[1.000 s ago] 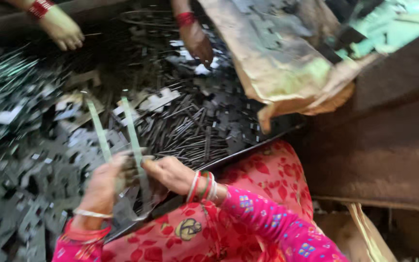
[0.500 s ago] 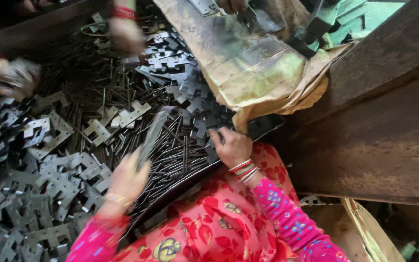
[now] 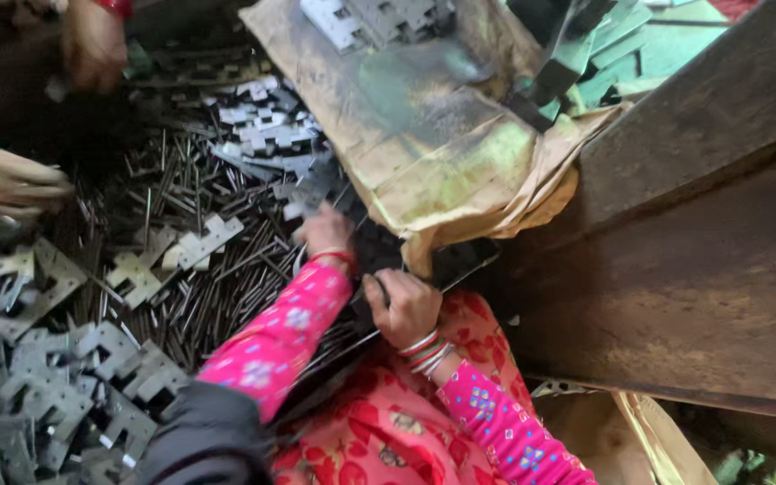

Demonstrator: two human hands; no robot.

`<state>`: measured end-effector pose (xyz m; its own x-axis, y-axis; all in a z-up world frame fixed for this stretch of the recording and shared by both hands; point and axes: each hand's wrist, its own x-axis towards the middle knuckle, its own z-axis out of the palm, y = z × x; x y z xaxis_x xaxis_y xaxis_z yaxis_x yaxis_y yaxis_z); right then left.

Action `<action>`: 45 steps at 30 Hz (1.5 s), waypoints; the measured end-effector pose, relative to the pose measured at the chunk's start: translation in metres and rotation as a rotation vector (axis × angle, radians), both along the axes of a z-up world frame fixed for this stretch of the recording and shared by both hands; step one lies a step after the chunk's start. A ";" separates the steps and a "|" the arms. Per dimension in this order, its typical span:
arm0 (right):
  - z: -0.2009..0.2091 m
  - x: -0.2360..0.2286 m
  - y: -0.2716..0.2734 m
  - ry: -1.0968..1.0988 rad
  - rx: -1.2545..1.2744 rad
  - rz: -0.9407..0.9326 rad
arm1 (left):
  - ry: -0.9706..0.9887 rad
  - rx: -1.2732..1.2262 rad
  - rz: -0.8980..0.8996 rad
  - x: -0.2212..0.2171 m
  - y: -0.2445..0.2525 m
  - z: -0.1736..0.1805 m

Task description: The person assembles metal hinges by inserting pins into hinge plates and placing the completed units into a sack. The task is performed by hand with repetitive pick-and-place motions.

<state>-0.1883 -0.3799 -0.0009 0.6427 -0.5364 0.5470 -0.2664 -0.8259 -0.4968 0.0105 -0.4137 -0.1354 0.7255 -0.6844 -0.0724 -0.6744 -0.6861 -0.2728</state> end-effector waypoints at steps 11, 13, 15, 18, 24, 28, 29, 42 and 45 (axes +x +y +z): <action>0.000 0.011 0.010 -0.021 -0.037 -0.006 | 0.212 -0.100 -0.075 0.003 0.252 0.172; 0.000 0.011 0.014 -0.008 -0.024 0.010 | 0.239 -0.234 -0.070 -0.010 0.247 0.173; 0.000 0.007 0.014 0.004 -0.019 0.005 | 0.274 -0.313 -0.090 -0.005 0.215 0.161; 0.002 0.008 0.011 -0.011 -0.039 0.016 | 0.137 -0.193 -0.180 0.005 0.129 0.114; 0.000 0.008 0.009 0.006 -0.016 0.017 | -0.078 -0.096 0.009 0.020 -0.030 -0.038; 0.000 0.005 0.010 0.041 -0.026 0.059 | -0.111 -0.221 0.025 -0.005 -0.005 -0.045; 0.002 0.007 0.001 0.026 -0.050 0.074 | -0.063 -0.219 0.039 -0.005 -0.007 -0.024; -0.003 0.003 0.007 0.007 -0.032 0.083 | 0.280 -0.048 0.373 0.098 0.171 0.103; -0.001 0.008 0.004 -0.005 -0.039 0.085 | 0.260 0.058 0.537 0.118 0.135 0.073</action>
<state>-0.1800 -0.3762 -0.0024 0.6823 -0.4583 0.5696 -0.1919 -0.8641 -0.4654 0.1285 -0.2784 -0.0624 0.9224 -0.2161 -0.3203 -0.2866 -0.9385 -0.1924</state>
